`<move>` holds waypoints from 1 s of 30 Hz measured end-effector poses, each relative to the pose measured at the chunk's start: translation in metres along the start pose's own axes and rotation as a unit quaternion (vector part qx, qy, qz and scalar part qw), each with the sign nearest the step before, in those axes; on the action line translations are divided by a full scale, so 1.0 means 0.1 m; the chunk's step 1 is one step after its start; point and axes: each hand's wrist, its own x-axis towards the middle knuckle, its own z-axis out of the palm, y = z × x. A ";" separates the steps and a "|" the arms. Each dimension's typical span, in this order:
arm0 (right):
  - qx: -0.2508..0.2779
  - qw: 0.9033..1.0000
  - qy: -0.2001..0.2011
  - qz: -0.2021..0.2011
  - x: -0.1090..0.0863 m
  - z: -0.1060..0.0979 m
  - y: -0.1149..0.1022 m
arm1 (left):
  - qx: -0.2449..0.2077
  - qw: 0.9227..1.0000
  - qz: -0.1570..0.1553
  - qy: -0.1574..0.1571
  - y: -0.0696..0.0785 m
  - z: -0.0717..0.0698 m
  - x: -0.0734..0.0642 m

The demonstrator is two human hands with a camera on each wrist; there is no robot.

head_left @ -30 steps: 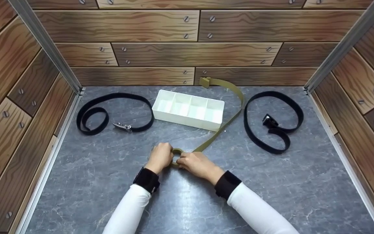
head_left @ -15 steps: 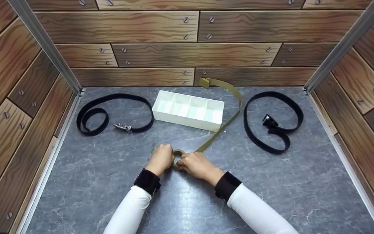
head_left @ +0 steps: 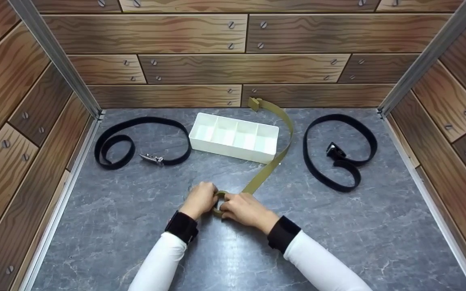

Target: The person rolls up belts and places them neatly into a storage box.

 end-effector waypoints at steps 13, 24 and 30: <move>-0.013 1.000 -0.005 0.013 -0.02 -0.01 0.03 | -0.013 1.000 0.007 -0.005 0.00 0.04 -0.01; -0.001 1.000 -0.023 0.011 -0.04 -0.05 0.10 | -0.005 0.999 0.039 0.004 -0.01 0.02 0.00; -0.014 1.000 -0.010 0.013 -0.02 -0.02 0.07 | -0.024 1.000 0.014 0.000 0.02 0.03 0.00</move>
